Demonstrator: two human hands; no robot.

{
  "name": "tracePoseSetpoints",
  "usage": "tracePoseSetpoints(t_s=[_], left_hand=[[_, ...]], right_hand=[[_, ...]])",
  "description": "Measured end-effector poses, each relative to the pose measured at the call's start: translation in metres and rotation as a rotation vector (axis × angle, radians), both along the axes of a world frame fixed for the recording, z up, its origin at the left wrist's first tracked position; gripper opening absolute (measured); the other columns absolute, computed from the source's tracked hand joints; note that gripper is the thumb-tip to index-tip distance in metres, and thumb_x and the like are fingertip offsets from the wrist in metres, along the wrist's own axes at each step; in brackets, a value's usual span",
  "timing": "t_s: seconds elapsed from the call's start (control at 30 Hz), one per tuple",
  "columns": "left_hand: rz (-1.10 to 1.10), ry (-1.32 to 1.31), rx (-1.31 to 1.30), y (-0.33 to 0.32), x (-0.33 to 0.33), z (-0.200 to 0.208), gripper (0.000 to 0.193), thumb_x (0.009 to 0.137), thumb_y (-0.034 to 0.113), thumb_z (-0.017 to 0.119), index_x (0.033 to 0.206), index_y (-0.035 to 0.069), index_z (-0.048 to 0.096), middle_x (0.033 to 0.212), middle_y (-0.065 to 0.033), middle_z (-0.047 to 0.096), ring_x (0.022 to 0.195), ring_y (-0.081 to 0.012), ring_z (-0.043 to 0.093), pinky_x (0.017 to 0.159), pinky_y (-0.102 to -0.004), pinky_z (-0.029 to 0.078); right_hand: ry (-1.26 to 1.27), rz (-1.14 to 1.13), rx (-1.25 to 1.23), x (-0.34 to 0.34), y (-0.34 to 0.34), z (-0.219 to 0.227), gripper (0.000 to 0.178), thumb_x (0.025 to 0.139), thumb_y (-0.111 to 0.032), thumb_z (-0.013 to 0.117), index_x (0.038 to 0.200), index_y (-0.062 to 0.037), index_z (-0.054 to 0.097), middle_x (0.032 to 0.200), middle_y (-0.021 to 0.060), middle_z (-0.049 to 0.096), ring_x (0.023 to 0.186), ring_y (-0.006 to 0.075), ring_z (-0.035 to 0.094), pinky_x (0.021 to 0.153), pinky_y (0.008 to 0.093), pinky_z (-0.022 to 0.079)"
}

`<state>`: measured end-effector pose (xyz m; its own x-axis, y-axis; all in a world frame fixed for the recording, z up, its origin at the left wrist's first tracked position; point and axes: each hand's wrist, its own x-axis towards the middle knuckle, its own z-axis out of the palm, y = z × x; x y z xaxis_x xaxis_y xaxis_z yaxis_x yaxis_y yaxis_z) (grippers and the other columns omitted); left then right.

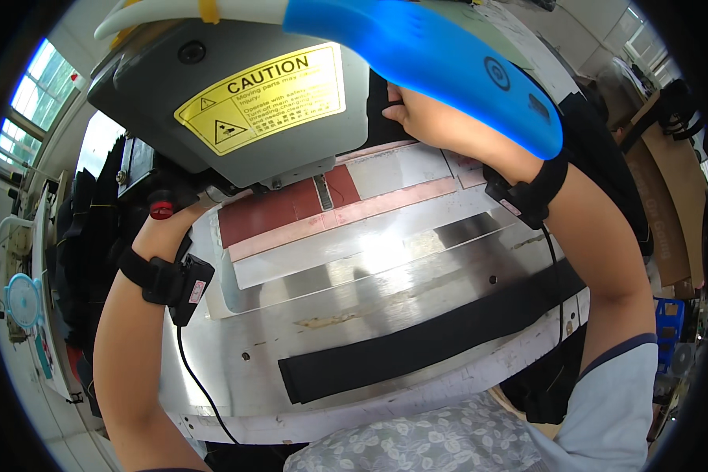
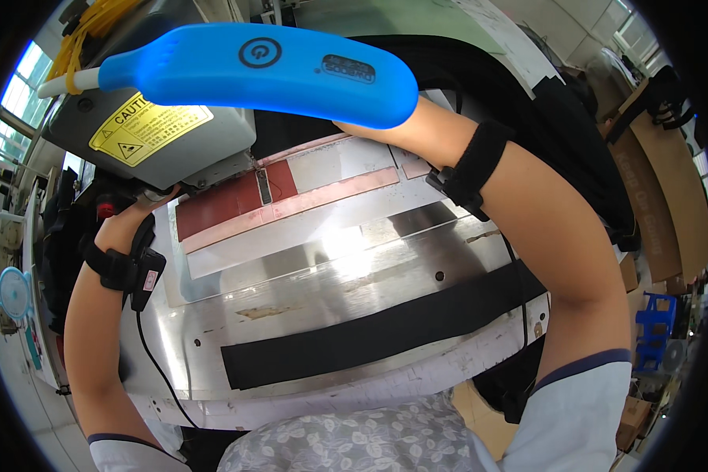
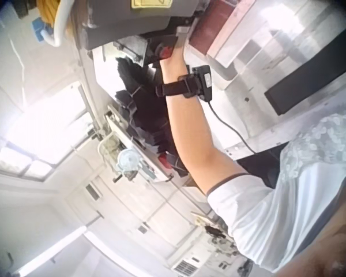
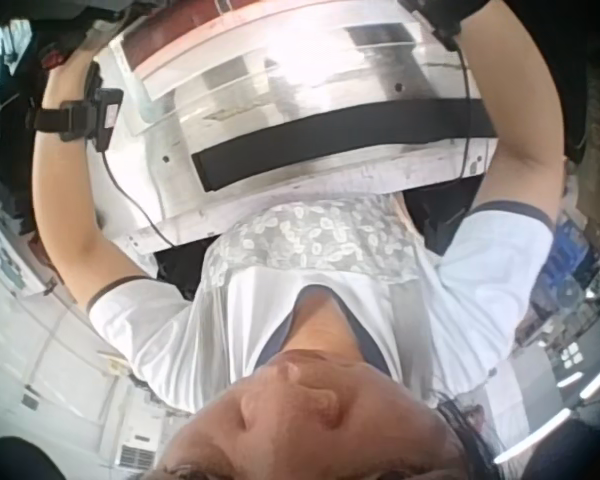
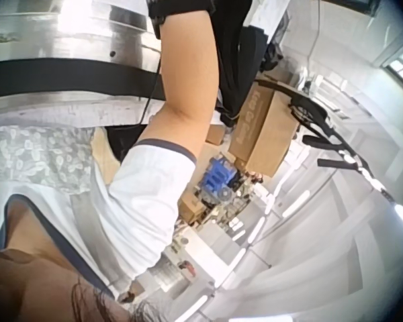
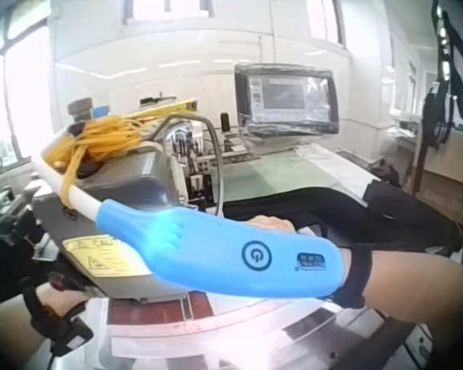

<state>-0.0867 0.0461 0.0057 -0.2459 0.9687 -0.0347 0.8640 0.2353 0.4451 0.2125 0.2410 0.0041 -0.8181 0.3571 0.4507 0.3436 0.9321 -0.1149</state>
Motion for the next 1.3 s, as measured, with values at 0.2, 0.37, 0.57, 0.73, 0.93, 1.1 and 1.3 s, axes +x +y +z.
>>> tracePoseSetpoints(t_s=[0.2, 0.37, 0.57, 0.73, 0.93, 1.1, 1.3], left_hand=[[0.02, -0.016, 0.045, 0.008, -0.002, -0.003, 0.044, 0.086, 0.036, 0.064, 0.115, 0.003, 0.062, 0.115, -0.0128, 0.063, 0.109, -0.0262, 0.056, 0.091, -0.0344, 0.046], [0.009, -0.042, 0.072, 0.02, -0.005, -0.004, 0.044, 0.085, 0.035, 0.066, 0.113, 0.002, 0.062, 0.113, -0.0133, 0.064, 0.105, -0.0274, 0.058, 0.088, -0.0347, 0.047], [0.03, -0.049, 0.068, 0.019, -0.014, -0.001, 0.043, 0.083, 0.032, 0.068, 0.111, 0.001, 0.062, 0.11, -0.0139, 0.065, 0.1, -0.0288, 0.06, 0.086, -0.0352, 0.048], [0.03, -0.058, 0.059, 0.022, -0.01, 0.001, 0.043, 0.081, 0.03, 0.071, 0.11, 0.0, 0.062, 0.107, -0.0143, 0.066, 0.095, -0.0299, 0.061, 0.084, -0.0355, 0.049], [0.003, -0.071, 0.033, 0.014, -0.002, 0.013, 0.043, 0.079, 0.028, 0.073, 0.108, -0.001, 0.062, 0.104, -0.0149, 0.067, 0.09, -0.0313, 0.063, 0.082, -0.036, 0.051], [-0.031, 0.337, -0.237, -0.041, 0.046, 0.058, 0.044, 0.078, 0.028, 0.075, 0.106, -0.002, 0.063, 0.102, -0.0176, 0.066, 0.092, -0.0355, 0.062, 0.084, -0.038, 0.049], [-0.731, -0.36, -0.372, -0.111, 0.102, 0.063, 0.038, 0.073, 0.034, 0.079, 0.089, 0.005, 0.059, 0.083, -0.0097, 0.058, 0.079, -0.0303, 0.059, 0.068, -0.037, 0.047]], right_hand=[[-0.184, -0.026, -0.013, 0.002, 0.04, -0.007, 0.028, 0.08, -0.024, 0.068, 0.095, -0.0006, 0.063, 0.087, 0.0178, 0.063, 0.085, 0.0292, 0.062, 0.072, 0.0399, 0.048], [-0.467, -0.07, 0.082, 0.002, 0.043, 0.001, 0.037, 0.081, -0.03, 0.065, 0.095, 0.0033, 0.061, 0.09, 0.0228, 0.064, 0.091, 0.0329, 0.063, 0.077, 0.0421, 0.048], [-0.359, -0.171, -0.331, -0.011, 0.002, 0.04, 0.04, 0.081, -0.033, 0.064, 0.093, 0.005, 0.061, 0.089, 0.0257, 0.065, 0.093, 0.0363, 0.064, 0.078, 0.0435, 0.049], [-0.472, -0.304, -0.496, -0.026, 0.004, 0.067, 0.04, 0.081, -0.033, 0.065, 0.107, -0.0031, 0.06, 0.101, 0.0247, 0.065, 0.1, 0.0356, 0.062, 0.084, 0.0402, 0.048], [-0.322, -0.425, -0.022, -0.033, 0.014, 0.032, 0.036, 0.08, -0.021, 0.067, 0.112, -0.0081, 0.061, 0.115, 0.0193, 0.058, 0.105, 0.0254, 0.058, 0.08, 0.0374, 0.049], [-0.298, 0.032, 0.129, -0.004, -0.042, 0.045, 0.027, 0.077, -0.016, 0.072, 0.098, -0.0023, 0.063, 0.089, 0.0157, 0.062, 0.08, 0.0299, 0.062, 0.066, 0.0375, 0.052], [-0.712, 0.598, -0.418, 0.023, -0.181, 0.054, 0.033, 0.078, -0.022, 0.071, 0.092, 0.0004, 0.052, 0.094, 0.0148, 0.054, 0.089, 0.0307, 0.061, 0.069, 0.039, 0.052]])
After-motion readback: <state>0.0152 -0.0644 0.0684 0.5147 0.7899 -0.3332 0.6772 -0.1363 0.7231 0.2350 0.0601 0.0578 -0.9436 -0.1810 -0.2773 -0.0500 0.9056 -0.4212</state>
